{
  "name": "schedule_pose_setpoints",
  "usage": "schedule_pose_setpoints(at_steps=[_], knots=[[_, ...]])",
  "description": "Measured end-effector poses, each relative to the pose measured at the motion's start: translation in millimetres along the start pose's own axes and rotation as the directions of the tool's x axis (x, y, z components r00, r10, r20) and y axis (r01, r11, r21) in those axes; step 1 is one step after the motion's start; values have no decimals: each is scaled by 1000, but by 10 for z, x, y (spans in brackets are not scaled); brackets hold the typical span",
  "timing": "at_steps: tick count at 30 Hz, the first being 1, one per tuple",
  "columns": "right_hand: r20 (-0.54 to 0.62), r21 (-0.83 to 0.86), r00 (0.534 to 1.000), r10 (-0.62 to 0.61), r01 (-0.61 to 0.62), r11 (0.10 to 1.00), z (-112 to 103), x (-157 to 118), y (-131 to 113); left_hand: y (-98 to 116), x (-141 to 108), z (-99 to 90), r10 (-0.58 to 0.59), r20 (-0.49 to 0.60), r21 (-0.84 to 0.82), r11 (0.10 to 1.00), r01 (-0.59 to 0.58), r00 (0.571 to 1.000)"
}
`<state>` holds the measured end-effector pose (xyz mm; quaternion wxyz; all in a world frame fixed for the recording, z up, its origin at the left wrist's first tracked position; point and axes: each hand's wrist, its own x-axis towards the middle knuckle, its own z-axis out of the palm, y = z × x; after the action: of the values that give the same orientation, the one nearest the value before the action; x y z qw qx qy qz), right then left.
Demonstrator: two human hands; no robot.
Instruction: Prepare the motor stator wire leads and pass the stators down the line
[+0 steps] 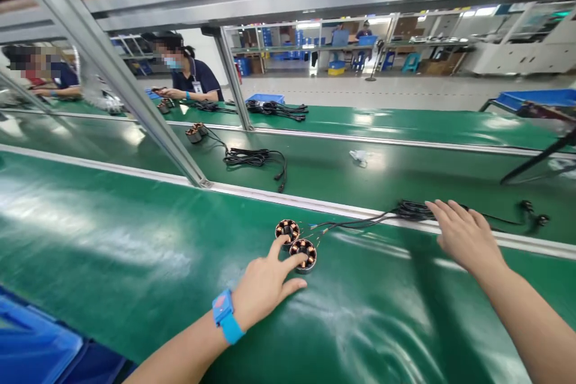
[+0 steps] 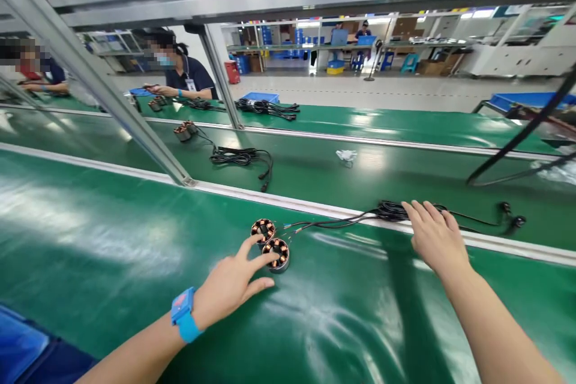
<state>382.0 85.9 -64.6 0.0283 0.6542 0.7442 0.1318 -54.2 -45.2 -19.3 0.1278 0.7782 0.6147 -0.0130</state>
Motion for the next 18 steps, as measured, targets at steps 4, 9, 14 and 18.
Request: schedule_pose_setpoints(at_steps=[4, 9, 14, 18], knots=[[225, -16, 974, -10, 14, 1000, 60, 706, -9, 96, 15, 41, -33, -33, 49, 998, 35, 999], [288, 10, 956, -54, 54, 999, -1, 814, 127, -60, 167, 106, 63, -71, 9, 998, -63, 995], [123, -34, 992, -10, 14, 999, -398, 17, 408, -332, 362, 161, 337, -54, -7, 941, -338, 940], [-341, -80, 932, 121, -157, 984, -1220, -1036, 386, -413, 656, 194, 509, -6, -14, 861, -509, 861]])
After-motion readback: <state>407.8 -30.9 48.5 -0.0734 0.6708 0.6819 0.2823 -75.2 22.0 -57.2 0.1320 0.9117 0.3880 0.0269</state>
